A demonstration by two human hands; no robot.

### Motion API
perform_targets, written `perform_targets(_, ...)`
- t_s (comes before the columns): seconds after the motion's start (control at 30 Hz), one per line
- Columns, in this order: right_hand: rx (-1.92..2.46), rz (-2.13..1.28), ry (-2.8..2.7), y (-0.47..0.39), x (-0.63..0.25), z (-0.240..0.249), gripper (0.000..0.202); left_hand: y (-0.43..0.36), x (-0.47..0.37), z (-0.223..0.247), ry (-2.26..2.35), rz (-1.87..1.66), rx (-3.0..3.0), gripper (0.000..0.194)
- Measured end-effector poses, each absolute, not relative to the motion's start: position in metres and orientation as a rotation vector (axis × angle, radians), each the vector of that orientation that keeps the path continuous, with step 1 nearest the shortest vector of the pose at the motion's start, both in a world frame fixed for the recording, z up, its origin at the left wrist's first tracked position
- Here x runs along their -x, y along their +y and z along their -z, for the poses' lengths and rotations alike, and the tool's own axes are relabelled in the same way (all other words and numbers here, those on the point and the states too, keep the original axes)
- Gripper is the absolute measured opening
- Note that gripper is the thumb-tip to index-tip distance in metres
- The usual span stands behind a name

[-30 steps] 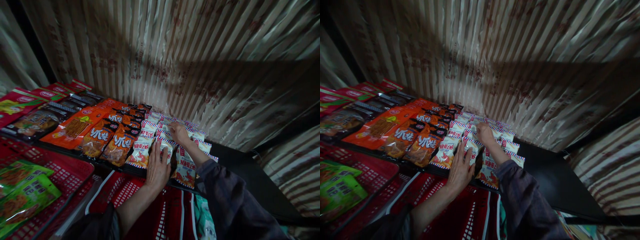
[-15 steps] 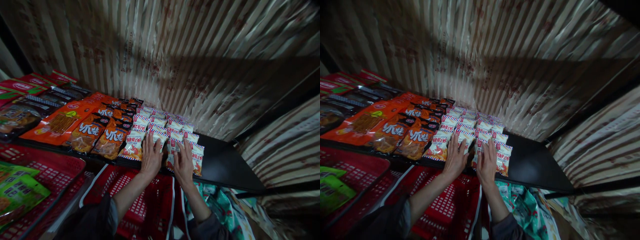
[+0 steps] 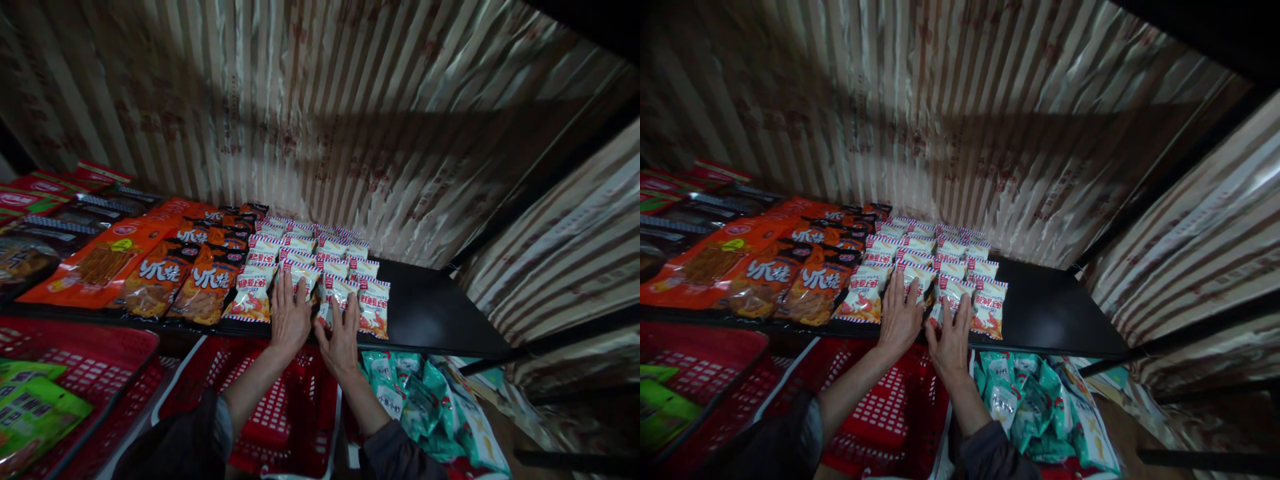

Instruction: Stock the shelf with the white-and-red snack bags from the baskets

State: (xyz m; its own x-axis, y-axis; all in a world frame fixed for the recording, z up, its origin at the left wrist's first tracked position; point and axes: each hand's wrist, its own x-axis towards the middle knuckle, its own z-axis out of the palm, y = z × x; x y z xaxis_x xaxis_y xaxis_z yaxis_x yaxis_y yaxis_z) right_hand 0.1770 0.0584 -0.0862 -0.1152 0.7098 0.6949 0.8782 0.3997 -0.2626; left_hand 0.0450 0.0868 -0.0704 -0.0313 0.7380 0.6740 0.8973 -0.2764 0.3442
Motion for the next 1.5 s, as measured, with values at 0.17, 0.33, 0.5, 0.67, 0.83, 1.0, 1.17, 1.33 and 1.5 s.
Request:
perform_targets(0.17, 1.348, 0.286, -1.867, 0.065, -0.176, 0.082, 0.065, 0.086, -0.044, 0.070, -1.758, 1.199, 2.048, 0.049)
perform_targets(0.33, 1.344, 0.306, -1.900, 0.072, -0.178, 0.078, 0.063, 0.084, -0.044, 0.067, -1.751, 1.207, 2.039, 0.049)
perform_targets(0.5, 1.319, 0.296, -1.921, 0.077, -0.184, 0.073, 0.063, 0.081, -0.045, 0.067, -1.742, 1.217, 2.043, 0.054)
perform_targets(0.67, 1.318, 0.310, -1.939, 0.081, -0.186, 0.074, 0.059, 0.079, -0.046, 0.066, -1.746, 1.196, 2.055, 0.055)
perform_targets(0.83, 1.308, 0.313, -1.942, 0.082, -0.186, 0.078, 0.059, 0.078, -0.045, 0.064, -1.762, 1.164, 2.068, 0.057)
perform_targets(1.0, 1.298, 0.315, -1.924, 0.081, -0.185, 0.079, 0.061, 0.079, -0.047, 0.068, -1.749, 1.192, 2.057, 0.057)
perform_targets(1.17, 1.298, 0.305, -1.903, 0.080, -0.184, 0.081, 0.061, 0.078, -0.048, 0.071, -1.726, 1.212, 2.073, 0.056)
perform_targets(1.33, 1.290, 0.294, -1.905, 0.081, -0.185, 0.080, 0.061, 0.077, -0.049, 0.071, -1.717, 1.182, 2.073, 0.055)
perform_targets(1.5, 1.303, 0.307, -1.906, 0.082, -0.185, 0.080, 0.063, 0.075, -0.050, 0.072, -1.681, 1.170, 2.063, 0.054)
